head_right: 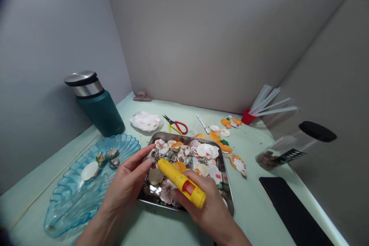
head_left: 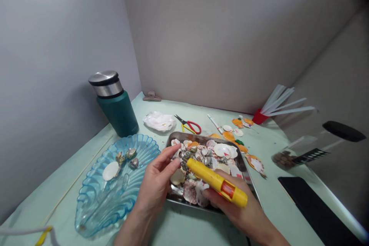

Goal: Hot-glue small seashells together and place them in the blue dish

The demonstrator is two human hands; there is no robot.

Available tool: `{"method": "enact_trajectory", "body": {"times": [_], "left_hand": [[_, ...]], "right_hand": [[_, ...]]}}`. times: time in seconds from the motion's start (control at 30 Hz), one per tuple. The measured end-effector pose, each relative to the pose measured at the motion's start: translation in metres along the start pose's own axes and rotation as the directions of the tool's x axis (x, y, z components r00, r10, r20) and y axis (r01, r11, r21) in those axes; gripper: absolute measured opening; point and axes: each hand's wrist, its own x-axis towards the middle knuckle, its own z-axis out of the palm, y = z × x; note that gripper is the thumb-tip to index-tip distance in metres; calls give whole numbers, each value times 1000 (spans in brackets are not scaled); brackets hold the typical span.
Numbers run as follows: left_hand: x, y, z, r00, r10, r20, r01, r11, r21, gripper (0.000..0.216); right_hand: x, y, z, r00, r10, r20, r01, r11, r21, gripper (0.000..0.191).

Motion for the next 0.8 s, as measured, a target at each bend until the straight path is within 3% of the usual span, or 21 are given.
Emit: {"method": "enact_trajectory", "body": {"times": [0.2,0.53,0.8], "left_hand": [[1,-2,-2,1000,7,11,-7,1000,16,37],[0,-3,0,1000,4,9,-4,999,-40,35],[2,-5,-2,1000,20,18,-19,999,-45,33]], "right_hand": [[0,-4,-1,1000,1,3,-1,1000,-2,18],[-3,11,11,988,28,-153,-24,999,26,31],[-3,11,9,990,26,-142,-23,999,24,31]]}}
